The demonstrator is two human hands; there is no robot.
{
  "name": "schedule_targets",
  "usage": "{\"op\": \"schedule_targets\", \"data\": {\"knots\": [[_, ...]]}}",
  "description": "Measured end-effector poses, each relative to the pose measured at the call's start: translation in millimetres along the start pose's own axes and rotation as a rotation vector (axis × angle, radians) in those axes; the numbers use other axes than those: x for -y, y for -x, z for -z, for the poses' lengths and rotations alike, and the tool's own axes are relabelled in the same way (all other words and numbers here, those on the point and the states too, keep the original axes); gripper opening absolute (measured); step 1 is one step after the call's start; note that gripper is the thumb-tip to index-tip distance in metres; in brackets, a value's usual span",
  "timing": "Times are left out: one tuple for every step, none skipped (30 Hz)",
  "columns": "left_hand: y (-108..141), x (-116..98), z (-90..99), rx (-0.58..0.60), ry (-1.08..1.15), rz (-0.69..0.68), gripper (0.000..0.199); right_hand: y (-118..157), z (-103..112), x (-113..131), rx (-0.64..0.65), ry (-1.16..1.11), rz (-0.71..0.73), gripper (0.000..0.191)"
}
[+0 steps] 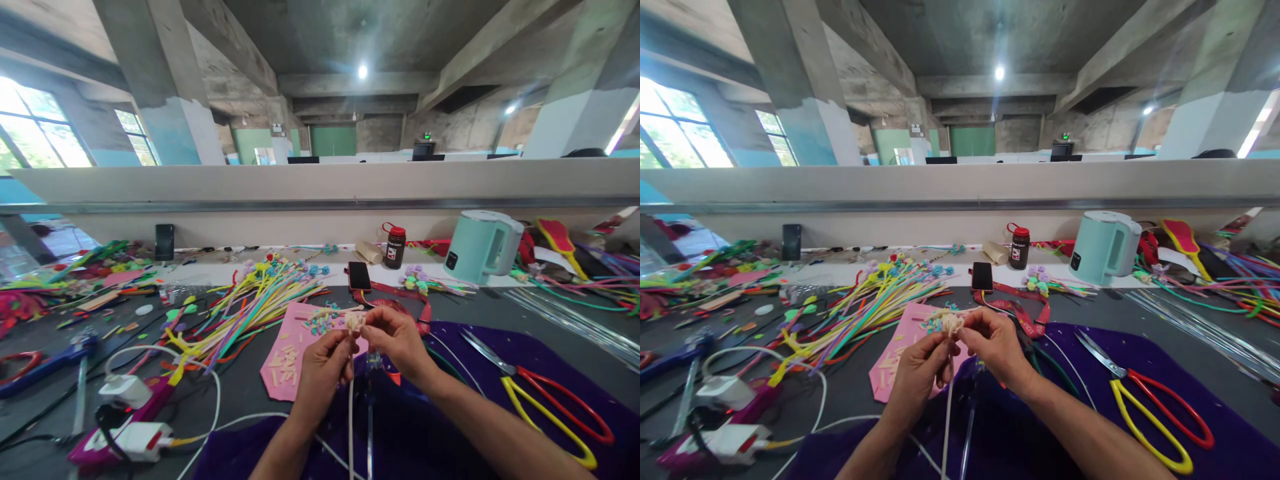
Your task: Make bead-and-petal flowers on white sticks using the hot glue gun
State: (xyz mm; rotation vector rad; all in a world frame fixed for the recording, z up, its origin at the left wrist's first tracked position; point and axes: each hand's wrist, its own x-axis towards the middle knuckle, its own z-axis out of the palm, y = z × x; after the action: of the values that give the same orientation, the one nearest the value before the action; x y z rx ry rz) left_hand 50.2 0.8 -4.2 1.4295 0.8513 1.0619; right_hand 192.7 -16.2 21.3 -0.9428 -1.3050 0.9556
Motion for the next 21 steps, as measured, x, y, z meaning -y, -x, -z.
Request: {"op": "schedule_targets", "data": {"knots": [[0, 0, 0.3, -0.008, -0.007, 0.0, 0.026, 0, 0, 0, -0.005, 0.005, 0.003, 0.015], [0, 0, 0.6, -0.014, -0.013, 0.0, 0.027, 0, 0, 1, -0.009, 0.009, 0.007, 0.015], [0, 0, 0.9, -0.019, -0.018, -0.002, 0.027, 0, 0, 1, -0.014, 0.013, 0.009, 0.014], [0, 0, 1.2, -0.023, -0.026, -0.005, 0.027, 0, 1, 0, -0.019, 0.017, 0.009, 0.014], [0, 0, 1.5, -0.029, -0.034, -0.012, 0.026, 0, 1, 0, -0.022, 0.022, 0.008, 0.013], [0, 0, 1.7, -0.035, -0.043, -0.021, 0.026, 0, 1, -1, -0.024, 0.027, 0.007, 0.013], [0, 1, 1.7, -0.04, -0.056, -0.029, 0.025, -1, 2, -2, -0.025, 0.034, 0.006, 0.013], [0, 1, 1.7, -0.046, -0.072, -0.037, 0.025, -1, 2, -3, -0.025, 0.04, 0.006, 0.013], [0, 1, 1.6, -0.051, -0.089, -0.044, 0.025, -2, 3, -5, -0.024, 0.048, 0.006, 0.013], [0, 1, 1.6, -0.052, -0.105, -0.049, 0.024, -3, 3, -7, -0.024, 0.056, 0.008, 0.013], [0, 1, 1.5, -0.051, -0.119, -0.053, 0.024, -3, 3, -8, -0.024, 0.064, 0.011, 0.013], [0, 0, 1.5, -0.049, -0.13, -0.058, 0.025, -3, 4, -10, -0.023, 0.074, 0.015, 0.013], [0, 0, 1.5, -0.046, -0.14, -0.062, 0.025, -4, 4, -11, -0.023, 0.084, 0.02, 0.013], [0, -1, 1.6, -0.043, -0.148, -0.063, 0.025, -4, 5, -12, -0.023, 0.094, 0.026, 0.013], [1, -1, 1.6, -0.042, -0.156, -0.062, 0.024, -4, 5, -13, -0.022, 0.103, 0.032, 0.012], [1, -2, 1.7, -0.042, -0.162, -0.059, 0.024, -4, 5, -13, -0.021, 0.109, 0.035, 0.012], [1, -3, 1.7, -0.043, -0.169, -0.055, 0.024, -4, 6, -14, -0.018, 0.112, 0.035, 0.011], [1, -3, 1.7, -0.043, -0.175, -0.051, 0.024, -4, 6, -14, -0.016, 0.111, 0.033, 0.011], [1, -3, 1.6, -0.044, -0.18, -0.047, 0.023, -4, 6, -14, -0.016, 0.106, 0.028, 0.011], [0, -3, 1.5, -0.041, -0.182, -0.043, 0.023, -4, 6, -14, -0.017, 0.104, 0.026, 0.012], [0, -3, 1.3, -0.038, -0.184, -0.038, 0.023, -5, 6, -15, -0.019, 0.101, 0.024, 0.012]]}}
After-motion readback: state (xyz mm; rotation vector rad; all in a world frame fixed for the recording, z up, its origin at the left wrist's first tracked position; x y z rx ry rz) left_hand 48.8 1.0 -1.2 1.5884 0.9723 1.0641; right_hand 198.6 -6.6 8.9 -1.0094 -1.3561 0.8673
